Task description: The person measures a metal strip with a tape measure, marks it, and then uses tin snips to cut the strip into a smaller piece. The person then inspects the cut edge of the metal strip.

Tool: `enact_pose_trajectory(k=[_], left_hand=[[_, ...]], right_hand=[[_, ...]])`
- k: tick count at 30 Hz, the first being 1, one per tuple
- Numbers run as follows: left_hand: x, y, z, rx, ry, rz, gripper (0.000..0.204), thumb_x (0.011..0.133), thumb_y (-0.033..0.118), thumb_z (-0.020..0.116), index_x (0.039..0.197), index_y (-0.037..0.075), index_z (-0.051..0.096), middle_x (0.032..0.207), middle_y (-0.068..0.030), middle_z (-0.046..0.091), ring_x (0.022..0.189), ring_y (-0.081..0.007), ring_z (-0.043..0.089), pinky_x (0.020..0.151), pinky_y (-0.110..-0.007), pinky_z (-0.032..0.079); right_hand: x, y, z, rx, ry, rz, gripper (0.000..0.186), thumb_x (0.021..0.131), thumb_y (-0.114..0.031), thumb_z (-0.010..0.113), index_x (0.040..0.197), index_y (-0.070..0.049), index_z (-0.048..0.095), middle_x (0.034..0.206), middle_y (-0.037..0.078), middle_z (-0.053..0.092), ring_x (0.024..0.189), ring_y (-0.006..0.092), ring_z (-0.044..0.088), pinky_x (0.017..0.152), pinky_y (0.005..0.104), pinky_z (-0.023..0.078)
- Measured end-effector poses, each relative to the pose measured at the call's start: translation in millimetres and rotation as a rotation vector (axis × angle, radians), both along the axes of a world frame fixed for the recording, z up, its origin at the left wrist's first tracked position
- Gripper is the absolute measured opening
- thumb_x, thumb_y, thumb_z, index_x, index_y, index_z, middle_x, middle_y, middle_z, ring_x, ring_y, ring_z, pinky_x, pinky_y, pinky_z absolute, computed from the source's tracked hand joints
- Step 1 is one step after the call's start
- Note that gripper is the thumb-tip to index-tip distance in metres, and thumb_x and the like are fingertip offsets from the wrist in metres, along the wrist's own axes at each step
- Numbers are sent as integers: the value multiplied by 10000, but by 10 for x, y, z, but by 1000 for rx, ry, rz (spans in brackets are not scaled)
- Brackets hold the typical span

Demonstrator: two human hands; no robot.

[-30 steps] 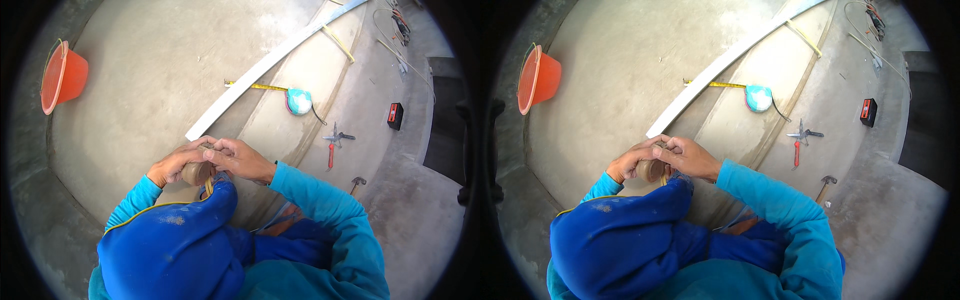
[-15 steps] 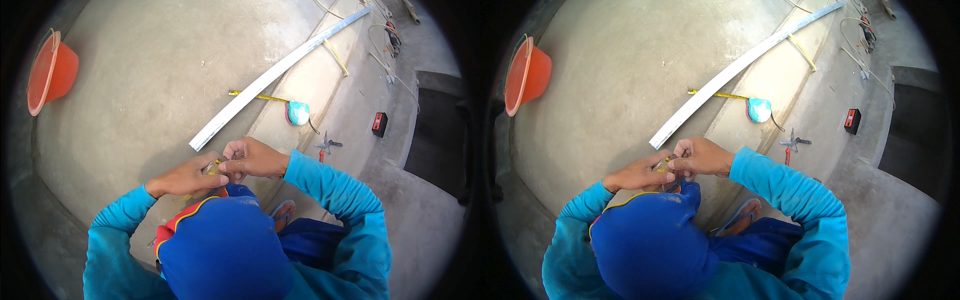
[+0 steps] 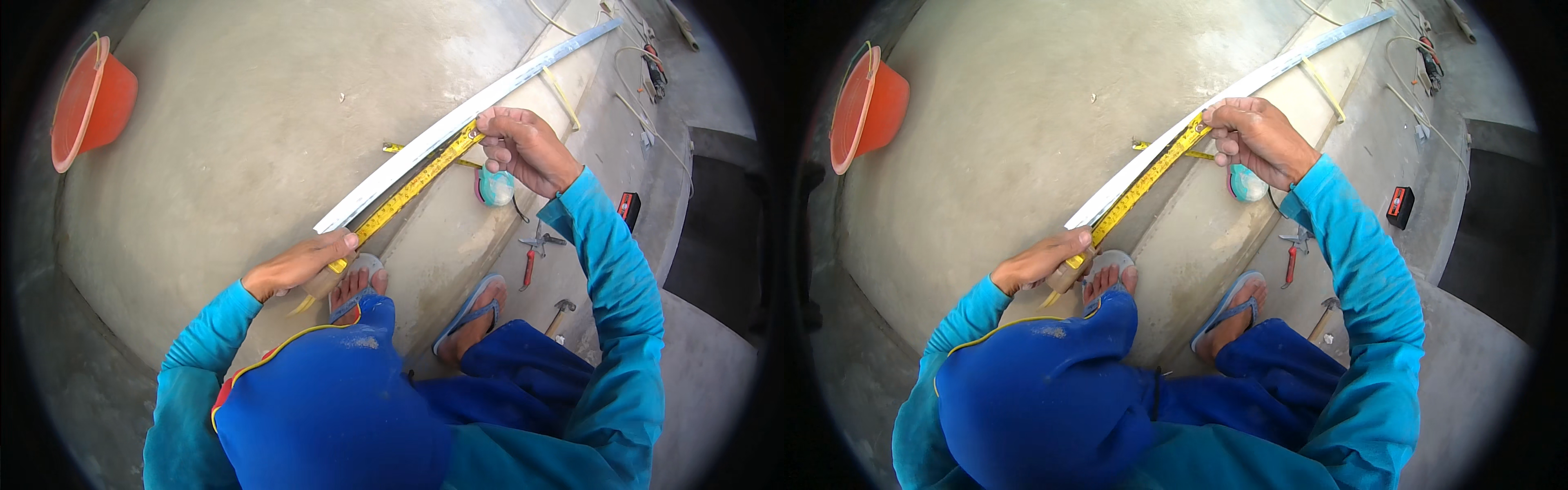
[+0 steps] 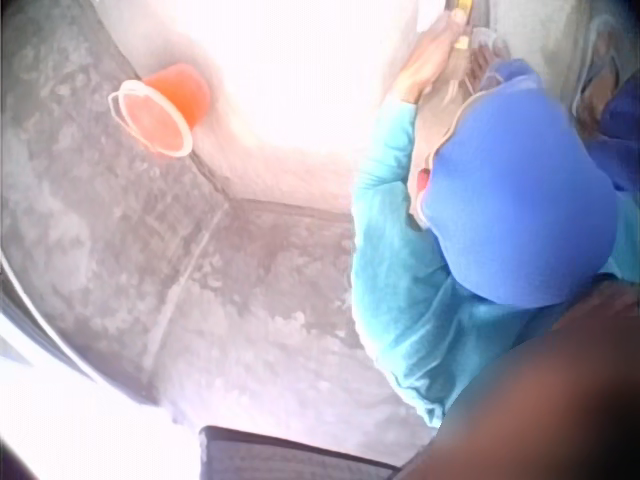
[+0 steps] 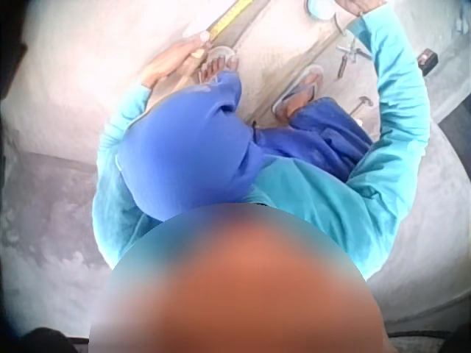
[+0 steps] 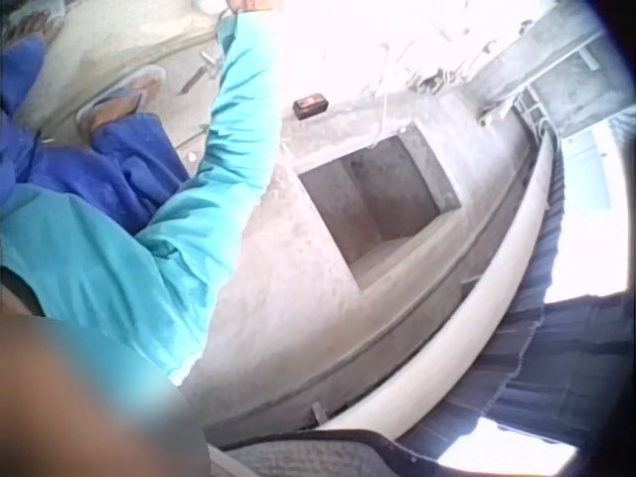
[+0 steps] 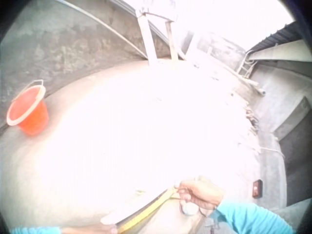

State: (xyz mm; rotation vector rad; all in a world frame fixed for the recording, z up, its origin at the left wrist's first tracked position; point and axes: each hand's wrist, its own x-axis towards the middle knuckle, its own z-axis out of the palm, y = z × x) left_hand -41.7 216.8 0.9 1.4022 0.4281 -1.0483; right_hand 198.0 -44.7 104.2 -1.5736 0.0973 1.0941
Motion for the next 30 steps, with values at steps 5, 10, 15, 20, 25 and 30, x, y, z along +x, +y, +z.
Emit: enact_pose_trajectory(k=[5,10,15,20,25,30], left_hand=[[-218,62,-5,20,32,161,819,983,644,516,1431,-41,489,1300,-204,584,1257,-256,529,1075,-359,424],[-353,92,-39,66,15,112,645,983,552,521,1311,3,596,1198,-126,610,1107,-208,522,958,-317,415],[-550,156,-196,125,43,222,473,948,441,558,1110,19,695,1064,-100,651,1009,-200,565,892,-315,449],[-584,181,-306,115,36,347,373,955,282,624,1142,-41,637,967,-90,676,809,-158,695,752,-272,558],[-464,184,-282,2,122,317,319,937,210,604,1133,-40,632,940,-109,682,807,-166,702,715,-282,572],[-401,182,-324,-27,131,332,304,938,207,584,1111,-39,634,896,-115,693,805,-164,701,708,-290,587]], right_hand=[[373,-195,-29,-174,-115,159,139,983,-155,626,1008,-20,603,751,-29,520,561,18,490,560,188,555],[842,-477,-68,-149,-223,164,134,989,-167,619,997,-33,604,760,-38,521,560,14,491,564,185,562],[1574,-843,-494,-323,-359,-52,118,998,-176,617,1002,-59,613,780,-40,540,619,26,531,622,203,580],[1681,-987,-1105,-297,-311,-37,127,993,-182,633,997,-56,614,794,-27,554,648,50,558,664,229,608],[1599,-1079,-1230,-312,-357,-30,152,979,-188,658,1001,-42,621,831,-19,560,664,53,563,681,239,618],[1514,-1031,-1310,-303,-376,-34,164,974,-184,660,1021,-30,631,846,-14,561,672,55,565,675,241,614]])
